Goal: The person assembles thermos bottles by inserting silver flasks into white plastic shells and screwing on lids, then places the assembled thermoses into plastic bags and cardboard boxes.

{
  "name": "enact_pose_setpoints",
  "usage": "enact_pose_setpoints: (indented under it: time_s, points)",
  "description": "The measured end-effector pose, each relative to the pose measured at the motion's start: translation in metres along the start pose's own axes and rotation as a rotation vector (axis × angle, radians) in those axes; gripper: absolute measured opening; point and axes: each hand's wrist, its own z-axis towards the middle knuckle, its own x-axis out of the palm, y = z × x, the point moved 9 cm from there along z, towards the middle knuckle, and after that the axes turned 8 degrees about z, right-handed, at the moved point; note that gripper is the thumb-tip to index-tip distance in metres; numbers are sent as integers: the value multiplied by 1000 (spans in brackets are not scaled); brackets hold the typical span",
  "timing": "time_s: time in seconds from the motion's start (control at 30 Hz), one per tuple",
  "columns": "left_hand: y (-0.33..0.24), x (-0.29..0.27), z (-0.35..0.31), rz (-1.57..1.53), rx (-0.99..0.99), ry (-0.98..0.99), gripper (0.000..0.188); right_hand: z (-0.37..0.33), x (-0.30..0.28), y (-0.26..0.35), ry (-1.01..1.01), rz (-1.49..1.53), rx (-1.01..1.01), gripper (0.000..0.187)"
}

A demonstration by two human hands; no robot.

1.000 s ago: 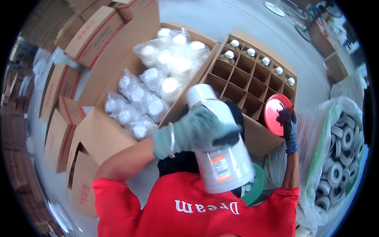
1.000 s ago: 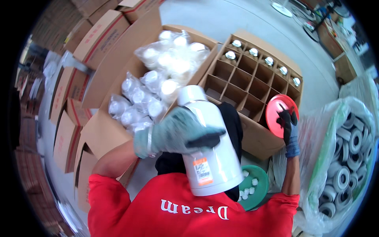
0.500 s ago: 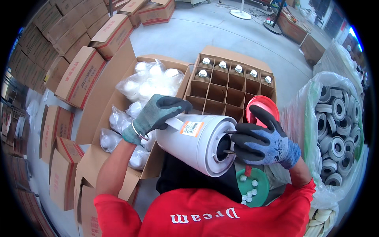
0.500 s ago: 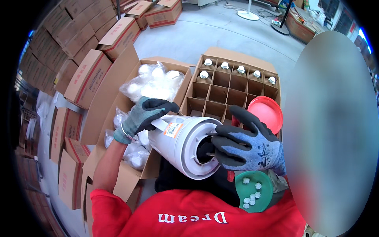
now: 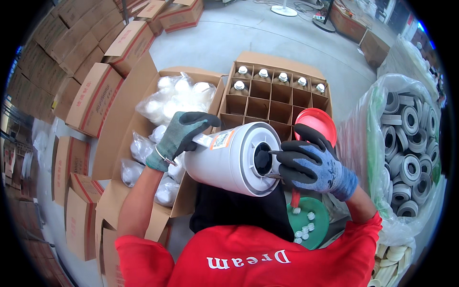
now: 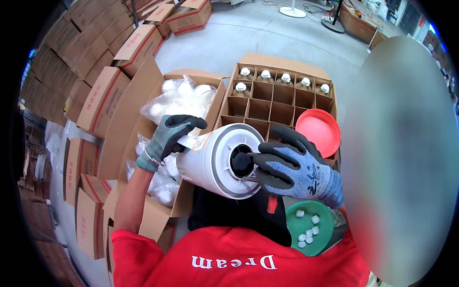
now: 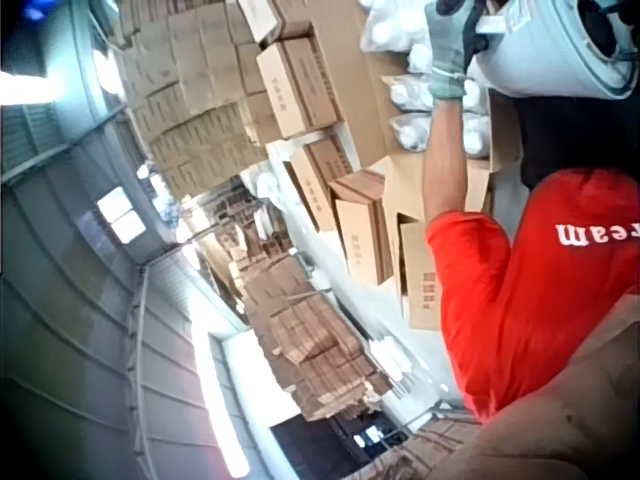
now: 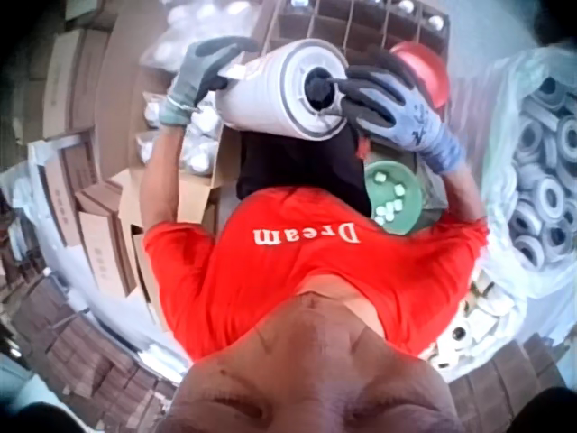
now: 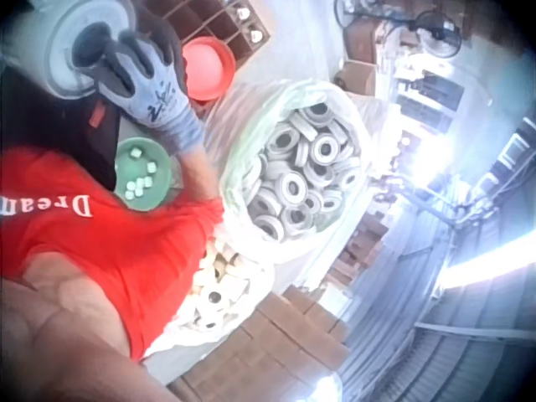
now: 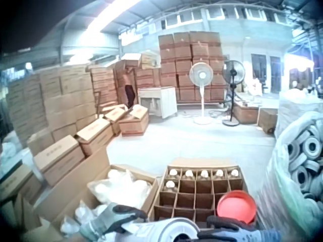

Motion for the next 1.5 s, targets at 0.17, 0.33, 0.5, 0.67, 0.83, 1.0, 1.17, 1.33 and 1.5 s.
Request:
enact_pose_setpoints:
  time_s: [0.17, 0.33, 0.5, 0.67, 0.83, 1.0, 1.17, 1.33, 1.5]
  points:
    - [13, 10, -2, -236, -283, 34, 23, -2, 11, -16, -7, 127, 40, 33]
    - [16, 16, 12, -322, -242, -122, 22, -9, 24, -31, 41, 149, 228, 36]
    - [20, 20, 26, -215, -164, -228, 22, -62, 70, -61, -199, 671, 824, 33]
    - [-63, 77, 0, 715, 594, 0, 29, -111, 92, -53, 235, 983, 593, 44]
    - [-60, 106, -41, 620, 717, -114, 39, -133, 100, -57, 418, 992, 637, 41]
    - [-44, 82, -52, 560, 707, 31, 39, -112, 89, -50, 552, 1196, 750, 36]
    - [-34, 54, -54, 430, 759, -67, 42, -106, 98, -44, 454, 1291, 903, 24]
    - [0, 30, -34, 183, 490, -74, 46, -60, 65, -39, 182, 1088, 863, 26]
    - [49, 15, 11, -288, 335, -22, 38, -91, 73, -24, -498, 1884, 938, 17]
